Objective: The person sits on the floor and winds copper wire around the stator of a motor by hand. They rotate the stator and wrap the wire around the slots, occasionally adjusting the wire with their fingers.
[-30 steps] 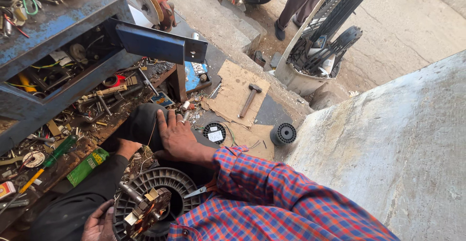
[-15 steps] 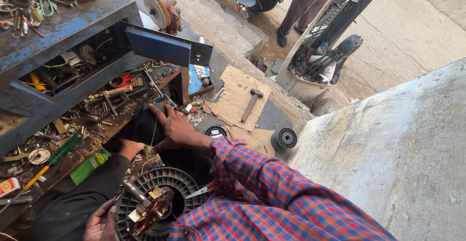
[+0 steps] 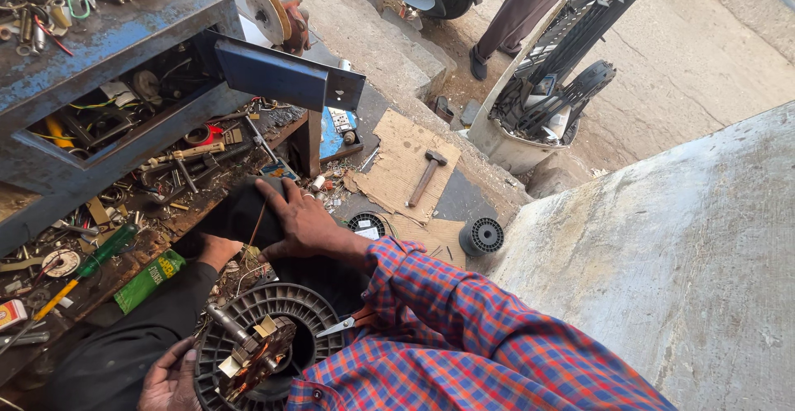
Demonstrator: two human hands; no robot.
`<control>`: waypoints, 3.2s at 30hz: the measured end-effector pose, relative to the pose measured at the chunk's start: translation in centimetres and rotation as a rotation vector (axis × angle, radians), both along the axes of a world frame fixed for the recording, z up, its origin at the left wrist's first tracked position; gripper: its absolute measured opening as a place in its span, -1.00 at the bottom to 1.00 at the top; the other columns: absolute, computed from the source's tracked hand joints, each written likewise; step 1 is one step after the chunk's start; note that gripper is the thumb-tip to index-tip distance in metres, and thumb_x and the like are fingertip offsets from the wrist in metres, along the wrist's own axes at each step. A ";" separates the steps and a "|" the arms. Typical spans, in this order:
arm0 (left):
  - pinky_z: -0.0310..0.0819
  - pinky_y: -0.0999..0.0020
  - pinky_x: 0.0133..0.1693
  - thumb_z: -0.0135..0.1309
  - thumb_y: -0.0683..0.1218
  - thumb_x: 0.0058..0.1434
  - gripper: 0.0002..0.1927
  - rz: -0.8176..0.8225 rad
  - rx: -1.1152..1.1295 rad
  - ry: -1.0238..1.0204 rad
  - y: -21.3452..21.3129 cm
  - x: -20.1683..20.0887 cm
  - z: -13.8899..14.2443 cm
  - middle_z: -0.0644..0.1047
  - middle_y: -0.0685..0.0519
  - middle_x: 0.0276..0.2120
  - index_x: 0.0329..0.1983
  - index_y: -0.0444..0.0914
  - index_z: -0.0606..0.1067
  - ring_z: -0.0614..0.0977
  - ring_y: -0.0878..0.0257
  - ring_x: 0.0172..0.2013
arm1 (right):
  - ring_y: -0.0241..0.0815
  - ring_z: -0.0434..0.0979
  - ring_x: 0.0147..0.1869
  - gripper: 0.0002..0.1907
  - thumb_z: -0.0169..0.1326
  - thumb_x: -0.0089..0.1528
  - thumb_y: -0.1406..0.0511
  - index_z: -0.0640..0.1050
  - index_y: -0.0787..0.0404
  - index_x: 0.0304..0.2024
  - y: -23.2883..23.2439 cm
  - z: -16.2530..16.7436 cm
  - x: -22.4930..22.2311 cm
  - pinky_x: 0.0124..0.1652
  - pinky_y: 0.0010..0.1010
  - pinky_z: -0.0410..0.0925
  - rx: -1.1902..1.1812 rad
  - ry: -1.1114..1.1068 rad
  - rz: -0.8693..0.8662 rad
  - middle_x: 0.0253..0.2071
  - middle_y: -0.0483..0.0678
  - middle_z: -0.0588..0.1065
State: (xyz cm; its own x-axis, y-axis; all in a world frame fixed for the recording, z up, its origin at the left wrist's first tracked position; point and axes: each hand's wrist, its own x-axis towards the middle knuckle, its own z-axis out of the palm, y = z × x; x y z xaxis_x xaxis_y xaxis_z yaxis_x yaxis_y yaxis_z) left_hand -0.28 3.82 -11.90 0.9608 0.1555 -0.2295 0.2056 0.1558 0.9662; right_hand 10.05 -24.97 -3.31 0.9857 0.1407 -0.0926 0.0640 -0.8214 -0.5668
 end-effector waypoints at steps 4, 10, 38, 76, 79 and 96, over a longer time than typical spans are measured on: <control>0.58 0.29 0.12 0.06 -0.39 0.35 -0.78 -0.003 -0.002 -0.014 -0.1 0.0 -0.1 0.59 -0.30 -0.04 0.06 -0.53 0.46 0.67 0.12 0.02 | 0.65 0.01 0.51 0.28 0.22 0.02 -0.32 -0.11 -0.14 0.58 -0.5 -0.6 -0.9 0.30 0.28 0.14 -0.074 -0.041 0.115 0.50 0.59 -0.16; 0.62 0.27 0.08 0.09 -0.41 0.32 -0.75 0.030 -0.043 -0.061 -0.2 -0.3 -0.1 0.60 -0.31 -0.06 0.06 -0.57 0.47 0.69 0.11 -0.02 | 0.68 -0.17 0.55 0.03 0.06 0.19 -0.28 -0.11 -0.30 0.56 -1.6 -2.1 -3.0 0.32 0.41 0.02 -0.130 0.012 0.221 0.58 0.45 -0.32; 0.64 0.31 0.01 0.11 -0.34 0.36 -0.74 -0.014 -0.071 -0.048 0.1 -0.7 0.0 0.60 -0.26 -0.08 0.09 -0.53 0.46 0.70 0.19 -0.08 | 0.53 -0.10 0.59 -0.28 0.11 0.23 -0.15 0.30 -0.33 0.42 -1.1 -2.6 -6.1 0.36 0.37 0.01 -0.111 -0.117 0.096 0.60 0.24 -0.13; 0.51 0.09 0.06 0.33 -0.18 0.20 -0.85 -0.321 0.846 -0.778 -3.0 -3.1 14.6 0.63 -0.01 -0.14 -0.20 -0.28 0.60 0.67 0.08 -0.02 | 0.19 0.52 0.33 -0.66 0.17 0.31 0.29 0.58 0.29 0.11 3.3 4.2 -0.2 0.19 -0.17 0.41 0.569 0.189 1.066 0.15 0.23 0.55; 0.54 0.15 0.06 0.32 -0.18 0.26 -0.82 -0.262 0.842 -0.765 -3.6 -3.8 12.5 0.62 -0.03 -0.06 -0.10 -0.29 0.61 0.67 0.09 0.00 | 0.11 0.62 0.13 -0.71 0.18 0.31 0.27 0.62 0.29 0.02 3.3 3.7 0.6 0.04 -0.19 0.45 0.514 0.256 1.091 0.01 0.17 0.60; 0.20 -0.25 0.34 0.22 -0.13 0.34 -0.93 -0.287 1.255 -0.765 -5.0 -6.3 11.8 0.35 -0.09 0.37 -0.17 -0.21 0.58 0.32 -0.20 0.37 | -0.02 0.52 -0.30 -0.93 0.32 0.17 0.33 0.67 0.13 -0.30 1.7 5.0 -1.0 -0.34 -0.22 0.37 0.176 -0.252 0.887 -0.37 -0.05 0.50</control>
State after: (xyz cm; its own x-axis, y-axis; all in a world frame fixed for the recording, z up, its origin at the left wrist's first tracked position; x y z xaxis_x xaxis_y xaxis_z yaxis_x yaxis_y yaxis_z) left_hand -6.60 -1.14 -0.06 0.8146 -0.3454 0.4660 -0.5196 -0.7916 0.3216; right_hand 9.02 -23.23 1.70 0.5002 0.8418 0.2030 0.7633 -0.3180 -0.5624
